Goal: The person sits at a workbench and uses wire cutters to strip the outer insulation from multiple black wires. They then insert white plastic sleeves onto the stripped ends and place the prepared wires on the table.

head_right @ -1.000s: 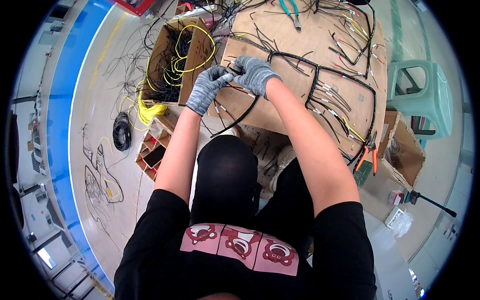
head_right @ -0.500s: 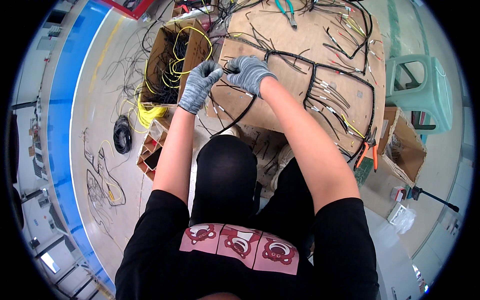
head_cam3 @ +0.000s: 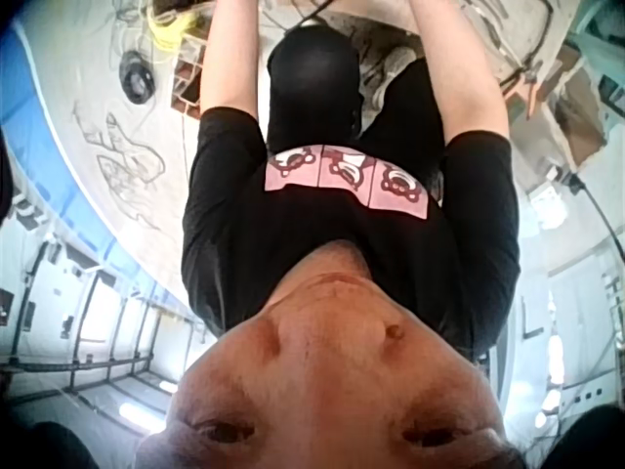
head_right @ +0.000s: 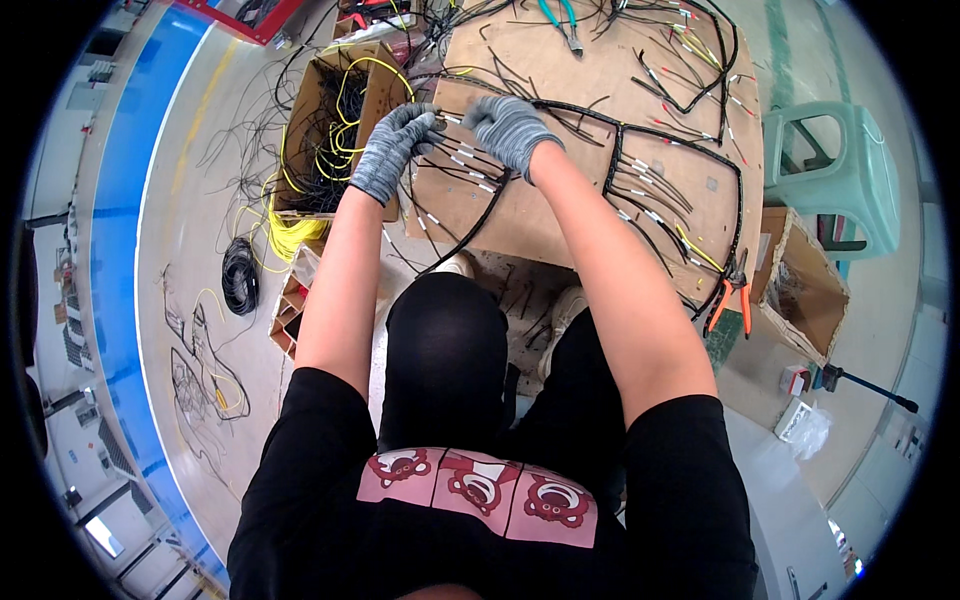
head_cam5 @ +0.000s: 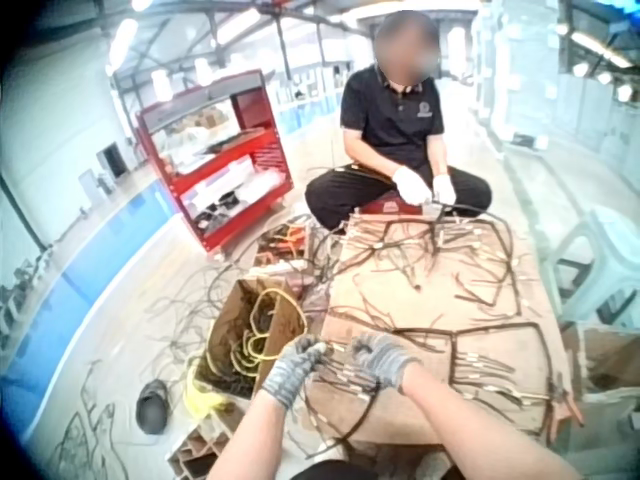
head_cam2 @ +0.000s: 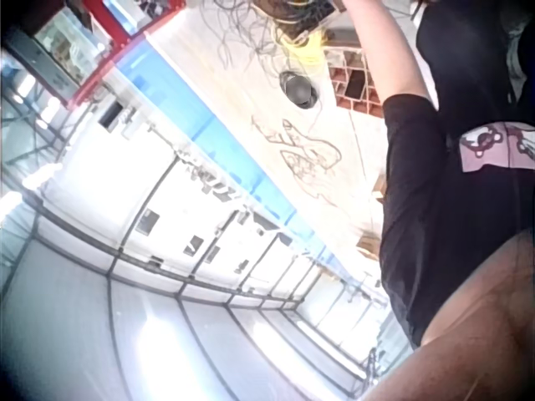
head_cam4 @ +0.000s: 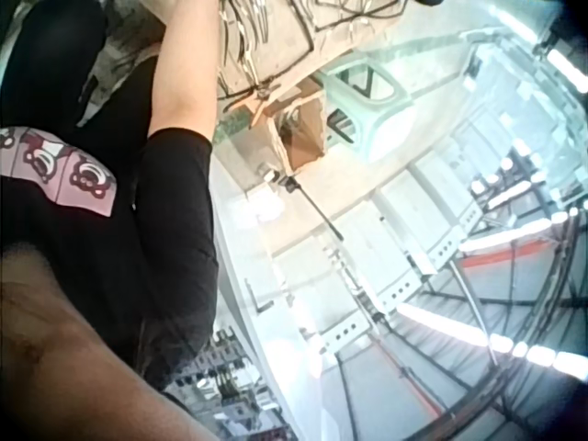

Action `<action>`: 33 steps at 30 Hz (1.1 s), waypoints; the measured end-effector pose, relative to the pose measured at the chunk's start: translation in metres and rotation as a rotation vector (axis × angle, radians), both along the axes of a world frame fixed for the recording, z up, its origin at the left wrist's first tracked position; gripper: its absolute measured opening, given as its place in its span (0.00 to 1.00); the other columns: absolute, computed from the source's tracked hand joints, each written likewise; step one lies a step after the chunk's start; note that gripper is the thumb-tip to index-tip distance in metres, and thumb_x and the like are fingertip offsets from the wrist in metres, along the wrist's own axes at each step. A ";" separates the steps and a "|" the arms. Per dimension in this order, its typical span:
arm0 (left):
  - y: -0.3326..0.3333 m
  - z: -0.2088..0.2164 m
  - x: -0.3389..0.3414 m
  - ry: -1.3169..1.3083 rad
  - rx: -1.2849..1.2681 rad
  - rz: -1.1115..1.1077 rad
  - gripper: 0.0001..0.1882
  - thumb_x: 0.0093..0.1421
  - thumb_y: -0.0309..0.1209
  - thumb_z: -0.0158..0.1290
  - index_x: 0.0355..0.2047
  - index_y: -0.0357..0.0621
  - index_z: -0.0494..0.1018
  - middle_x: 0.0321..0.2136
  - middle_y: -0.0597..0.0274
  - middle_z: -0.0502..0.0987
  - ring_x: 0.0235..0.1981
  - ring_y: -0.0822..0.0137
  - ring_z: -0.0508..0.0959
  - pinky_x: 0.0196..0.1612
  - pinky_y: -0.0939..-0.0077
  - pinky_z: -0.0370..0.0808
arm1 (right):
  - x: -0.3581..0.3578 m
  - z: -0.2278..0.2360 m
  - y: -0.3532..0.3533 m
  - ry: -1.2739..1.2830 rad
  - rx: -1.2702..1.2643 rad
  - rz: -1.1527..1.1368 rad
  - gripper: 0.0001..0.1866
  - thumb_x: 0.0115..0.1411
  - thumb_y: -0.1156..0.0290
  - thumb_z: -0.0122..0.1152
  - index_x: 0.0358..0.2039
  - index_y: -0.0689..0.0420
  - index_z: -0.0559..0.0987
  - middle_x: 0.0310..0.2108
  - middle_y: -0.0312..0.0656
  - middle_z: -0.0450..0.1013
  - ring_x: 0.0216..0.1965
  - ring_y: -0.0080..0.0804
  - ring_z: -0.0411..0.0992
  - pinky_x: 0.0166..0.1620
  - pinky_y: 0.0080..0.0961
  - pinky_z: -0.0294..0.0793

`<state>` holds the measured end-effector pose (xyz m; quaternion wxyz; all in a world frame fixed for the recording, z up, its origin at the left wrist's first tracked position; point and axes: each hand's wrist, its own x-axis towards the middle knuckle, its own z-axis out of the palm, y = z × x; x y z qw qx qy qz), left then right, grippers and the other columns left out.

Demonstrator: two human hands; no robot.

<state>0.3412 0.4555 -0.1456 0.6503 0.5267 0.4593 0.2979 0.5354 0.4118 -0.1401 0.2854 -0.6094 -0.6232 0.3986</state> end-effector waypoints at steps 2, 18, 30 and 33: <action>-0.001 0.006 0.002 0.073 0.007 -0.006 0.11 0.57 0.34 0.52 0.37 0.40 0.71 0.28 0.67 0.76 0.25 0.78 0.73 0.30 0.86 0.71 | 0.000 0.003 0.001 -0.003 0.038 -0.077 0.09 0.53 0.75 0.51 0.34 0.62 0.75 0.31 0.41 0.74 0.33 0.27 0.71 0.42 0.23 0.70; 0.002 0.019 0.007 0.487 0.261 -0.133 0.04 0.51 0.23 0.54 0.28 0.36 0.72 0.22 0.65 0.75 0.23 0.76 0.72 0.29 0.83 0.71 | -0.013 0.000 0.006 -0.160 0.056 0.076 0.11 0.49 0.66 0.57 0.32 0.56 0.77 0.30 0.46 0.75 0.32 0.41 0.72 0.39 0.30 0.71; 0.024 0.000 -0.003 0.411 0.332 -0.297 0.22 0.48 0.27 0.57 0.44 0.35 0.68 0.26 0.62 0.72 0.26 0.72 0.70 0.34 0.79 0.70 | 0.012 -0.019 0.009 -0.221 0.046 -0.125 0.12 0.52 0.69 0.57 0.37 0.58 0.77 0.34 0.45 0.75 0.35 0.36 0.72 0.42 0.27 0.70; 0.029 -0.009 -0.001 0.473 0.326 -0.311 0.21 0.49 0.26 0.57 0.44 0.37 0.68 0.31 0.62 0.73 0.30 0.72 0.71 0.38 0.80 0.70 | 0.002 -0.019 0.011 -0.438 0.062 -0.029 0.13 0.51 0.69 0.57 0.38 0.56 0.77 0.34 0.47 0.74 0.36 0.41 0.72 0.43 0.30 0.70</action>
